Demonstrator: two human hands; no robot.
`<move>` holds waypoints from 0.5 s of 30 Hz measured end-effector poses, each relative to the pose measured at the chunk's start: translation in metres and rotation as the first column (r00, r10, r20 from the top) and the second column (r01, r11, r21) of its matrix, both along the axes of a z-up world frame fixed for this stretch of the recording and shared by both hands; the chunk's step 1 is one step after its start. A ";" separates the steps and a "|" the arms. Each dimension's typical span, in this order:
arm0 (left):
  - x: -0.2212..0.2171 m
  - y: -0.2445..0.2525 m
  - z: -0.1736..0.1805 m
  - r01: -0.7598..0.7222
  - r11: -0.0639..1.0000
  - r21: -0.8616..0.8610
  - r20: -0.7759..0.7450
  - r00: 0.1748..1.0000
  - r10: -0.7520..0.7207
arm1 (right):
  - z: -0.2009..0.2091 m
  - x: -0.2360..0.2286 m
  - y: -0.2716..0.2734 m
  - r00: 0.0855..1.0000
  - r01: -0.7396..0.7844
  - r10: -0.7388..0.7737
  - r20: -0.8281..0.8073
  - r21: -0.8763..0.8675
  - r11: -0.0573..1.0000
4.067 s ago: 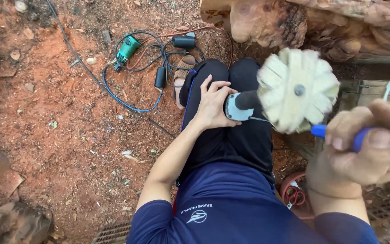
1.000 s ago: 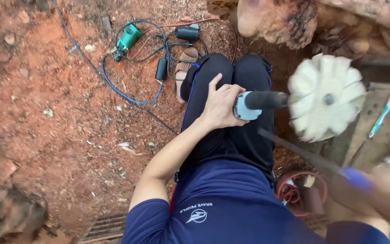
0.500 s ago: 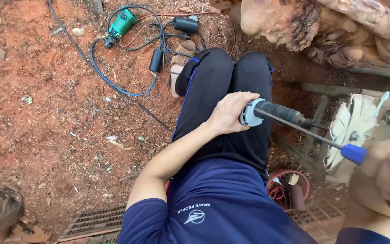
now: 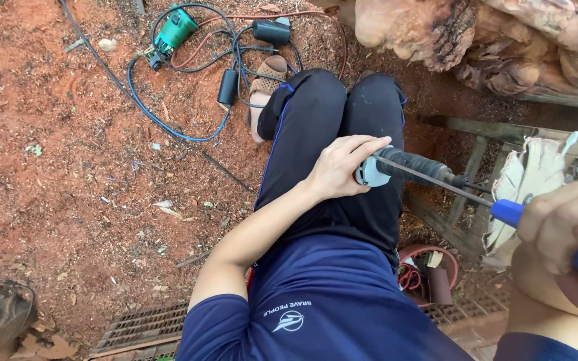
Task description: Using a screwdriver to tighten and adjust screws on a power tool and a sanding wheel attachment.
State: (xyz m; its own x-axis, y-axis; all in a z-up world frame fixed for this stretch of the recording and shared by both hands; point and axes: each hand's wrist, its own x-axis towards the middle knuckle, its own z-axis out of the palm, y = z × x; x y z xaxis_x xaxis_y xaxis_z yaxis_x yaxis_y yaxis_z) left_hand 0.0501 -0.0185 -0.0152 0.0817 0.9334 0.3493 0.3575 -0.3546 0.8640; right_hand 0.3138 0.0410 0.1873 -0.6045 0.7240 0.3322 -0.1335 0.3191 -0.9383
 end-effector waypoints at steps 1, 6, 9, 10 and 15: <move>0.000 0.000 0.000 -0.001 1.000 -0.001 -0.005 1.000 0.001 | 0.003 -0.003 0.001 1.000 -0.022 0.022 0.013 0.003 1.000; 0.001 -0.001 -0.004 0.010 1.000 -0.005 -0.007 1.000 -0.010 | -0.005 -0.003 0.001 0.998 -0.027 0.029 -0.052 0.049 0.998; 0.001 0.000 -0.003 0.012 1.000 -0.008 -0.007 1.000 -0.012 | 0.006 -0.013 -0.001 1.000 0.014 -0.014 -0.004 0.003 1.000; 0.000 0.000 -0.002 0.013 1.000 -0.018 -0.009 1.000 -0.014 | 0.008 -0.015 0.000 1.000 -0.008 0.009 0.008 -0.062 0.998; -0.002 0.001 0.002 -0.003 1.000 -0.017 0.010 1.000 0.004 | 0.043 -0.020 -0.009 0.996 -0.073 0.031 -0.085 -0.548 0.833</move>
